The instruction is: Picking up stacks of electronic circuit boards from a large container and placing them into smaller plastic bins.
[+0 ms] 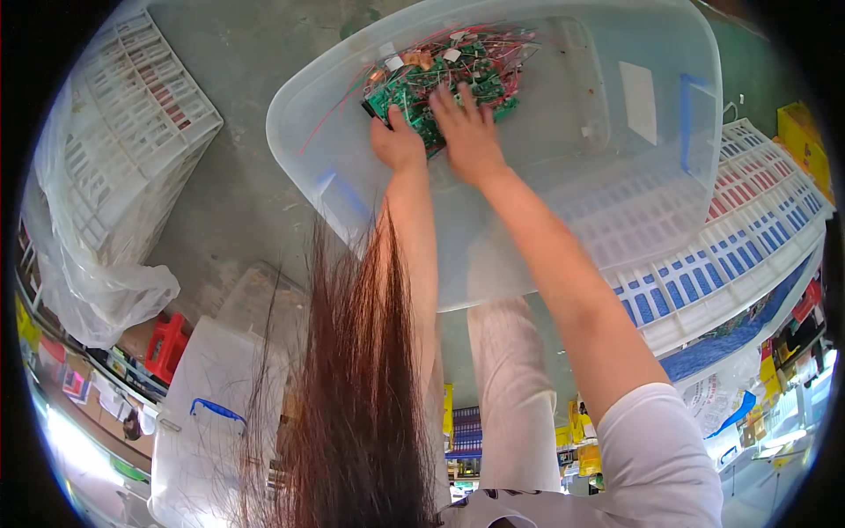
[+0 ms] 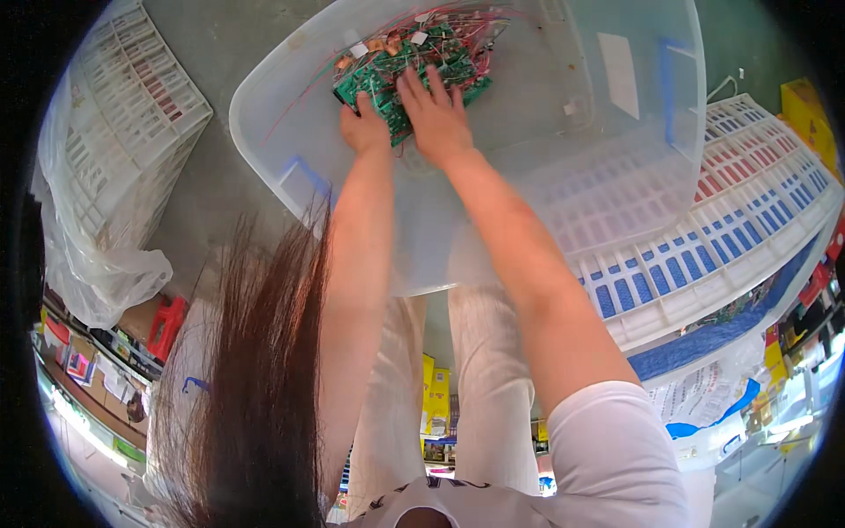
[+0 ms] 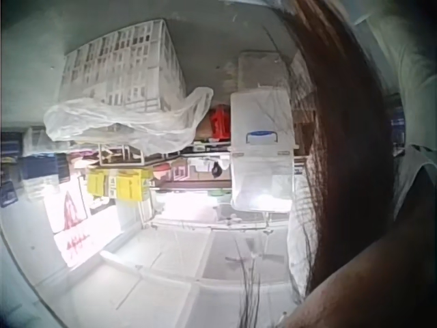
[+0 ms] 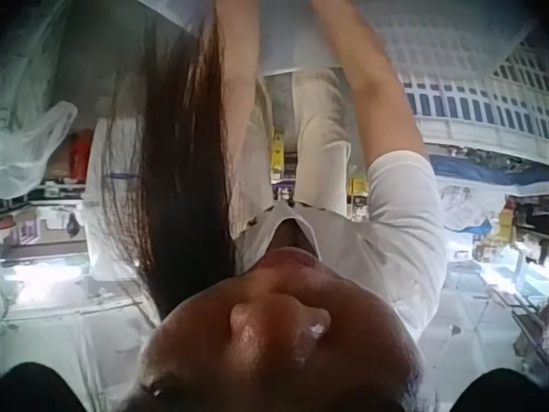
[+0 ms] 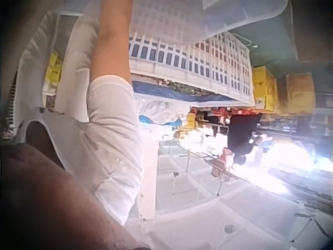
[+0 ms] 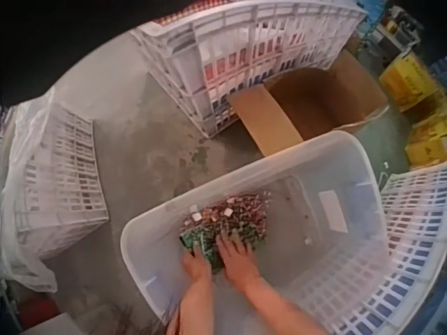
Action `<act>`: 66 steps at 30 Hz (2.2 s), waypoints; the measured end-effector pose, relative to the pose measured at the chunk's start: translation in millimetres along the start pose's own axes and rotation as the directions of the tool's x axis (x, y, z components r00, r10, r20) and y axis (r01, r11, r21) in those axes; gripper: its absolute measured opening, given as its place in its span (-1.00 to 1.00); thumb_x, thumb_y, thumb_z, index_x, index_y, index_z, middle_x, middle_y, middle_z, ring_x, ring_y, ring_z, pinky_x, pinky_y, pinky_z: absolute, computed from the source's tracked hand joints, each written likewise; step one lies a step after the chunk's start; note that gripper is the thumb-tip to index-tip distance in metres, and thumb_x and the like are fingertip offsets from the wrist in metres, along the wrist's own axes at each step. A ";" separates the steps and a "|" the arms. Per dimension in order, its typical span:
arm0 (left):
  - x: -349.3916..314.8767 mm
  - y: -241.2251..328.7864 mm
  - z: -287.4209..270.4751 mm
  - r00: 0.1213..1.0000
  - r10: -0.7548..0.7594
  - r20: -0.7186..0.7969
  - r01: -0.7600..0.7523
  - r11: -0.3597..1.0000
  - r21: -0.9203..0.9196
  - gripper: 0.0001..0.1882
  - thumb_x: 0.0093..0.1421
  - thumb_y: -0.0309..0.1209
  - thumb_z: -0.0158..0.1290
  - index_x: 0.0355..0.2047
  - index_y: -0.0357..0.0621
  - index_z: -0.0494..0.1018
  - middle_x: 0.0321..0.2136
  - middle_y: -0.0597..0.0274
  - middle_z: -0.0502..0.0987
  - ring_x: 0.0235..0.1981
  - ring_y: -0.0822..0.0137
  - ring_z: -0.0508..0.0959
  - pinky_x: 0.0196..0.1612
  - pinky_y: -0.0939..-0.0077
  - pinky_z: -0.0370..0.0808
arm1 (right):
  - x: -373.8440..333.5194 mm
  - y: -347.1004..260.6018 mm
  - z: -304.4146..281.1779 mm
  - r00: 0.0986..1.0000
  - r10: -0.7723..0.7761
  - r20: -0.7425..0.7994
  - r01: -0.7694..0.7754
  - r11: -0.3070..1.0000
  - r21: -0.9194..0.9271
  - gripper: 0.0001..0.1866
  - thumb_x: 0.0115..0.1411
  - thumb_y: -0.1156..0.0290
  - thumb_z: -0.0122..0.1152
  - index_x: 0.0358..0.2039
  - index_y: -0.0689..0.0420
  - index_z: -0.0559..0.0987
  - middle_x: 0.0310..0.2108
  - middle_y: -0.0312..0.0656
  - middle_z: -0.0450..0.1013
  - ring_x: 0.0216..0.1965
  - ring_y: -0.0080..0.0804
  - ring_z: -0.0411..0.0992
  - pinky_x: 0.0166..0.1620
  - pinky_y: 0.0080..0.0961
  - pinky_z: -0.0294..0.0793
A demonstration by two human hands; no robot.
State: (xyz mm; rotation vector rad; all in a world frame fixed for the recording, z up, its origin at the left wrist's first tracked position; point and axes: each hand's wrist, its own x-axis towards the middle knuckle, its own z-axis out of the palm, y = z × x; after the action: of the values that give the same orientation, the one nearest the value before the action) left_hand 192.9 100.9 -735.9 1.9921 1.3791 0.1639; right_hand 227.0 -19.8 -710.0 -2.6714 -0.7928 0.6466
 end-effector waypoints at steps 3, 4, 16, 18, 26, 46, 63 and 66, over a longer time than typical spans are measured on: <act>-1.5 14.1 -4.9 1.000 -0.010 -0.024 0.010 1.000 -0.020 -0.73 0.24 -0.28 -0.01 -0.34 -0.30 0.43 -0.44 -0.10 0.54 -0.40 -0.10 0.52 -0.32 0.14 0.41 | 7.6 -23.0 20.6 0.992 -0.017 0.123 0.020 0.999 -0.027 -0.23 0.13 0.40 0.04 0.35 0.00 0.00 0.39 -0.28 -0.16 0.39 -0.20 -0.16 0.26 0.05 0.04; -2.5 21.5 -8.9 0.999 -0.038 -0.020 0.038 0.999 -0.020 -0.74 0.24 -0.29 -0.02 -0.35 -0.30 0.43 -0.43 -0.10 0.54 -0.39 -0.11 0.52 -0.32 0.14 0.41 | 9.4 -25.8 27.5 0.991 -0.001 0.134 0.002 1.000 -0.003 -0.23 0.14 0.40 0.03 0.35 -0.02 0.00 0.40 -0.32 -0.18 0.40 -0.21 -0.17 0.27 0.03 0.04; -8.3 46.5 -17.9 0.988 -0.015 0.152 -0.019 0.975 0.221 -0.76 0.20 -0.36 0.01 -0.24 -0.30 0.42 -0.35 -0.09 0.57 -0.29 -0.07 0.56 -0.21 0.15 0.45 | 21.8 -25.7 17.1 0.956 -0.055 0.287 0.080 0.994 -0.076 -0.34 0.22 0.32 -0.07 0.34 -0.05 0.06 0.38 -0.37 -0.08 0.39 -0.22 -0.14 0.23 0.04 0.10; 6.0 33.3 -24.6 0.974 -0.046 0.224 0.004 0.983 0.183 -0.73 0.19 -0.41 0.02 -0.14 -0.28 0.41 -0.25 -0.11 0.56 -0.21 -0.05 0.56 -0.15 0.17 0.45 | 18.3 -20.8 15.0 0.976 -0.044 0.215 0.058 0.997 -0.060 -0.36 0.22 0.33 -0.08 0.33 -0.05 0.09 0.38 -0.37 -0.07 0.38 -0.20 -0.11 0.22 0.05 0.12; 4.2 40.1 -25.4 0.951 0.070 0.300 -0.111 0.986 0.124 -0.51 0.10 -0.54 0.02 0.06 -0.40 0.26 0.00 -0.18 0.43 0.06 -0.04 0.42 0.14 0.26 0.28 | -35.1 -13.0 -94.1 0.982 0.079 0.170 -0.099 0.989 0.113 -0.43 0.07 0.43 0.04 0.16 0.02 0.33 0.18 -0.17 0.27 0.11 -0.13 0.30 0.05 -0.04 0.36; -446.3 228.5 -161.2 -0.268 -0.192 0.944 0.004 0.980 0.200 -0.73 0.25 -0.44 -0.01 -0.06 -0.27 0.35 -0.27 0.15 0.51 -0.37 0.39 0.53 -0.28 0.53 0.52 | -514.5 173.5 -113.2 -0.096 0.990 0.101 -0.331 -0.127 0.935 -0.69 0.13 0.42 0.16 -0.13 0.28 0.51 -0.31 -0.13 0.53 -0.38 -0.39 0.52 -0.35 -0.52 0.48; -503.8 216.8 48.3 -0.120 -0.328 0.937 0.521 0.783 0.340 -0.64 0.30 -0.35 -0.13 0.04 -0.23 0.14 0.01 -0.03 0.29 0.07 0.04 0.35 0.13 -0.02 0.36 | -509.5 316.6 -168.3 -0.127 0.973 0.195 -0.315 -0.226 0.922 -0.21 -0.12 -0.03 0.37 0.03 0.26 0.42 -0.14 -0.01 0.48 -0.10 -0.13 0.47 -0.04 -0.23 0.42; -501.2 229.2 38.2 -0.118 -0.340 0.933 0.551 0.760 0.346 -0.68 0.29 -0.36 -0.12 0.00 -0.23 0.19 0.01 -0.02 0.30 0.06 0.04 0.36 0.12 0.00 0.37 | -530.2 322.9 -183.7 0.073 0.962 0.263 -0.214 -0.242 0.946 -0.39 -0.07 0.08 0.42 -0.06 0.16 0.48 -0.22 -0.21 0.50 -0.17 -0.37 0.47 -0.14 -0.32 0.45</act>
State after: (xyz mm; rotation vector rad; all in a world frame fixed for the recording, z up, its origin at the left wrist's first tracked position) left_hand 174.9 -392.7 -488.6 0.7716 0.8410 -1.2339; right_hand 63.6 -608.7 -496.4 -1.5084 1.3581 0.0344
